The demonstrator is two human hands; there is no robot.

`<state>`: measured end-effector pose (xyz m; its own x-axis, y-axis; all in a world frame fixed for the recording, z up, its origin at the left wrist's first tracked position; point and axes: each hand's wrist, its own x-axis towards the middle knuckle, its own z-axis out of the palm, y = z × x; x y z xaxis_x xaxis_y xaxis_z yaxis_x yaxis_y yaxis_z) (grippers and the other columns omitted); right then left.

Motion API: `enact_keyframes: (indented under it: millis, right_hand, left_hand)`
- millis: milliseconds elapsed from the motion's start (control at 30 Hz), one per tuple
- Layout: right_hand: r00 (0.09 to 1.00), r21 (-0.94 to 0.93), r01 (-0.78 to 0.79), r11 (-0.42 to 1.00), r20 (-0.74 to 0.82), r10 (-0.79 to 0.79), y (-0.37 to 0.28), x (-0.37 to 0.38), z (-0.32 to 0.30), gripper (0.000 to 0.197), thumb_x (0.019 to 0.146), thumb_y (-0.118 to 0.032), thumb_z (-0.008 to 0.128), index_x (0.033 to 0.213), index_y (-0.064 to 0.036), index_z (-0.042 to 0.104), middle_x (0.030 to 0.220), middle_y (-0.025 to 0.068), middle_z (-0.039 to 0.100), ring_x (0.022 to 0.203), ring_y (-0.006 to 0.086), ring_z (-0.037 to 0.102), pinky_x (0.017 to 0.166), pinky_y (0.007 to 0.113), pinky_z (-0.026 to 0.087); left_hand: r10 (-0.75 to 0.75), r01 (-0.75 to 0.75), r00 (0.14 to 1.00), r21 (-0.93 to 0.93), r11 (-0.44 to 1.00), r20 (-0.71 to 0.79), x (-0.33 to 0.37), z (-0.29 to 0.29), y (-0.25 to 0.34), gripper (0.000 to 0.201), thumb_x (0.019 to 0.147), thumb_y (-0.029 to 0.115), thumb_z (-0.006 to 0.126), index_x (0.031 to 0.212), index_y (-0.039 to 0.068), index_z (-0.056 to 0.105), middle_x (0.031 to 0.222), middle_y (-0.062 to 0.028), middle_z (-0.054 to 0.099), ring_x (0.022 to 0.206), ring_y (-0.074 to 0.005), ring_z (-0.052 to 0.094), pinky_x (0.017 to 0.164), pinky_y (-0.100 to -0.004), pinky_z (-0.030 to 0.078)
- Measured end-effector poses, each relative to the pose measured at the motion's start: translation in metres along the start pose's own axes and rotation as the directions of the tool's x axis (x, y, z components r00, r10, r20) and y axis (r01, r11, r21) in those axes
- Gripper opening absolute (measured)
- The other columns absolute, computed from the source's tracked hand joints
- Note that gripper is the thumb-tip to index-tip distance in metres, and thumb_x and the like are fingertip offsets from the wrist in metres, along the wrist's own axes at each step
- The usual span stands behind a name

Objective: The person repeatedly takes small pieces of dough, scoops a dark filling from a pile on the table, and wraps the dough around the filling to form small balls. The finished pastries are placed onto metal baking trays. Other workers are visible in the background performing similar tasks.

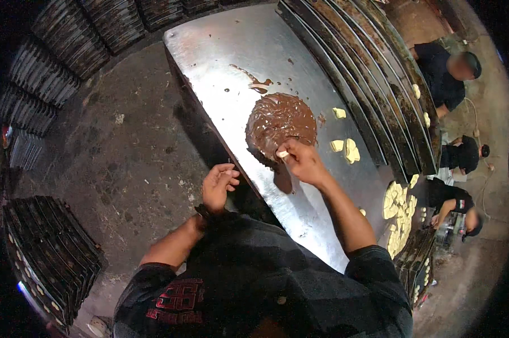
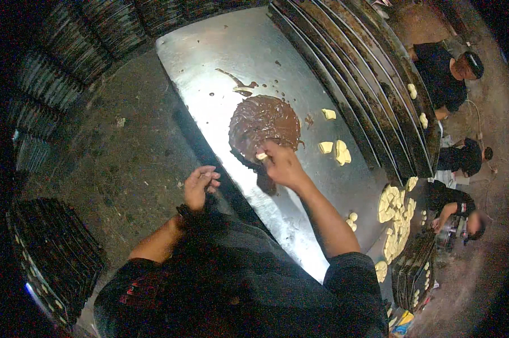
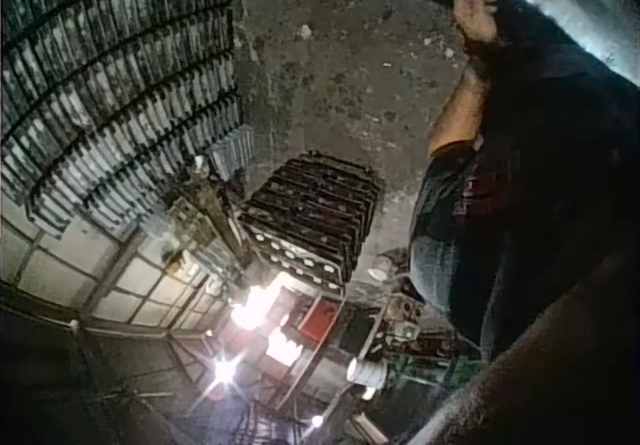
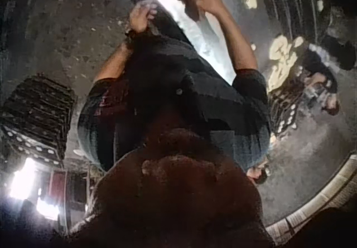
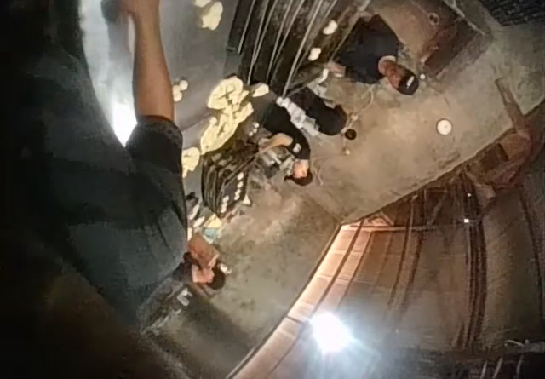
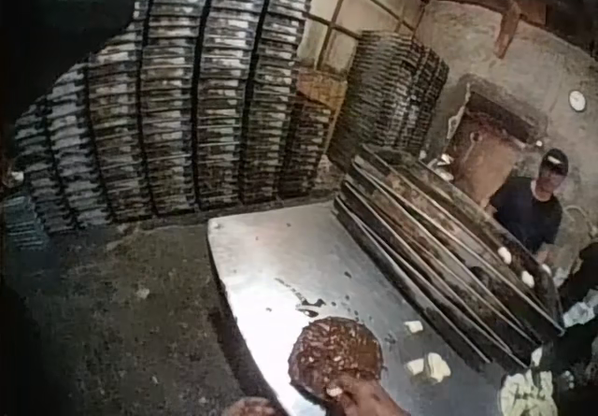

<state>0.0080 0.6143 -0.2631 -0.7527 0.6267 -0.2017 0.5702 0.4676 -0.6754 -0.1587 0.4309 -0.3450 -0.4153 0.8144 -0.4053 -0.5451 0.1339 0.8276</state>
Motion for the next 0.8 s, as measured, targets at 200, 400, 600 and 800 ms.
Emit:
enact_keyframes:
  millis: [200,400,600,800]
  right_hand:
    - [0.939,0.898,-0.342,0.275,0.315,0.139,0.02,-0.049,-0.01,0.032,0.082,-0.005,0.059,0.113,-0.0088,0.051,0.102,0.007,0.062,0.087,0.0163,0.061,0.072,0.028,0.049]
    - [0.985,0.875,-0.171,-0.452,0.143,-0.095,0.048,-0.133,0.008,0.049,0.079,0.0,0.058,0.125,-0.0094,0.045,0.109,0.0188,0.056,0.099,0.03,0.058,0.072,0.035,0.052]
    - [0.994,0.882,-0.071,-0.466,0.1,0.037,0.088,-0.21,0.027,0.055,0.076,0.0,0.061,0.126,-0.0114,0.044,0.115,0.0173,0.055,0.096,0.0357,0.061,0.055,0.023,0.049]
    - [0.983,0.853,-0.032,-0.52,0.121,0.137,0.106,-0.242,0.045,0.038,0.079,0.007,0.052,0.116,-0.0016,0.049,0.103,0.0178,0.058,0.076,0.0231,0.063,0.064,0.023,0.053]
  left_hand:
    - [0.003,0.003,0.993,-0.05,0.999,0.119,-0.009,0.031,0.017,0.031,0.095,0.025,0.043,0.116,0.003,0.052,0.101,-0.0082,0.061,0.081,-0.0125,0.058,0.066,-0.0235,0.046]
    - [-0.269,0.154,0.864,0.285,0.946,0.425,-0.021,0.118,0.001,0.065,0.096,0.052,0.023,0.127,-0.001,0.046,0.116,-0.0131,0.056,0.097,-0.0178,0.054,0.08,-0.0285,0.042]
    - [-0.268,0.148,0.798,0.256,0.955,0.54,-0.074,0.178,-0.037,0.033,0.095,0.02,0.046,0.111,-0.006,0.058,0.098,-0.0102,0.063,0.086,-0.0139,0.06,0.076,-0.0264,0.05]
    - [-0.323,0.363,0.859,-0.028,0.931,0.396,-0.092,0.183,-0.072,0.017,0.09,0.011,0.054,0.098,-0.004,0.059,0.086,-0.0077,0.063,0.072,-0.0105,0.058,0.063,-0.0221,0.049]
